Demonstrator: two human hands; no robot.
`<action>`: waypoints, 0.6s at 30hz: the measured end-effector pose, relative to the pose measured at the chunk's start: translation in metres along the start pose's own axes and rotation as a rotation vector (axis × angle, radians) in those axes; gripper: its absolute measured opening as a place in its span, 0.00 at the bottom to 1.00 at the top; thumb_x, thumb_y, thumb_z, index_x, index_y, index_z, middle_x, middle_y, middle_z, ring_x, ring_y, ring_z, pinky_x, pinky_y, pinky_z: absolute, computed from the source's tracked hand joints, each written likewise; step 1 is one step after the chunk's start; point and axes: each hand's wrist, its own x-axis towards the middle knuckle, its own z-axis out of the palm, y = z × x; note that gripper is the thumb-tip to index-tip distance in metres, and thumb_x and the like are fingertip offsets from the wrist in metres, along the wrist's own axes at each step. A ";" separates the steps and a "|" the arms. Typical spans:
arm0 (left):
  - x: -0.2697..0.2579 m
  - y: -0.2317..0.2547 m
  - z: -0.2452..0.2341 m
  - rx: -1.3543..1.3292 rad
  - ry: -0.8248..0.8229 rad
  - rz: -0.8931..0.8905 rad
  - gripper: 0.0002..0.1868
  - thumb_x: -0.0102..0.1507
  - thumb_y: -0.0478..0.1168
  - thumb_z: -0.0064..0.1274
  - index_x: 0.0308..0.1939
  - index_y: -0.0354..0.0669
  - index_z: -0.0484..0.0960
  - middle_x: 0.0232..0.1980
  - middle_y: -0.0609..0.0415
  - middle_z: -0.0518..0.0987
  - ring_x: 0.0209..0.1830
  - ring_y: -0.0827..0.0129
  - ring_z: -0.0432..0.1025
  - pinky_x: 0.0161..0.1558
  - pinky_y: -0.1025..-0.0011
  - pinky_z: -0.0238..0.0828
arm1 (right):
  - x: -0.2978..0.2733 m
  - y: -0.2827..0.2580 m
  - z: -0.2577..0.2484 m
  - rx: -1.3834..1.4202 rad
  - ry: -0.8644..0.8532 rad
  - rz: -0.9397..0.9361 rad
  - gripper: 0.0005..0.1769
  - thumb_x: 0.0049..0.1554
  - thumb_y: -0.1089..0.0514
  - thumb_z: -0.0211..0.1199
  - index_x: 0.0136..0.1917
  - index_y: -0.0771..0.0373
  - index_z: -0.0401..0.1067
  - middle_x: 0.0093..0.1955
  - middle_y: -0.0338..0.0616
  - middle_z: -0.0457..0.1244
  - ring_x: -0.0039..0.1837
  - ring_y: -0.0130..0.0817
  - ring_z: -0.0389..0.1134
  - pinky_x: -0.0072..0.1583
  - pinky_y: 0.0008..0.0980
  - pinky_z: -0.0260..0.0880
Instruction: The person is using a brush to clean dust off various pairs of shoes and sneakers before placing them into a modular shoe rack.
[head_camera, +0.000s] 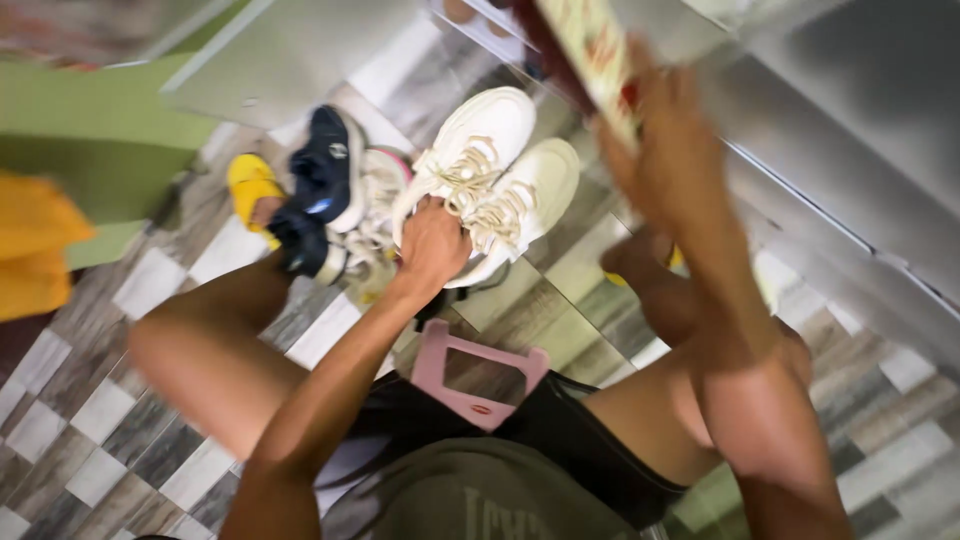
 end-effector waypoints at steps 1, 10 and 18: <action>-0.004 -0.004 -0.025 0.009 0.031 -0.010 0.17 0.57 0.39 0.55 0.49 0.39 0.84 0.48 0.35 0.80 0.48 0.40 0.73 0.48 0.50 0.71 | -0.011 -0.025 0.023 0.002 0.010 -0.032 0.41 0.66 0.51 0.70 0.84 0.63 0.55 0.64 0.57 0.62 0.58 0.55 0.67 0.54 0.52 0.68; -0.064 -0.070 -0.137 0.223 0.049 0.138 0.12 0.48 0.39 0.58 0.32 0.35 0.86 0.46 0.41 0.79 0.52 0.48 0.71 0.52 0.55 0.69 | -0.102 -0.103 0.175 0.105 0.026 -0.061 0.34 0.58 0.58 0.59 0.76 0.64 0.57 0.65 0.67 0.63 0.60 0.62 0.69 0.59 0.52 0.71; -0.064 -0.073 -0.088 0.198 0.139 0.157 0.12 0.52 0.41 0.57 0.36 0.40 0.87 0.45 0.47 0.80 0.54 0.54 0.70 0.54 0.58 0.63 | -0.134 -0.196 0.172 0.112 0.091 -0.041 0.36 0.62 0.55 0.57 0.77 0.71 0.48 0.52 0.68 0.66 0.50 0.61 0.70 0.53 0.49 0.71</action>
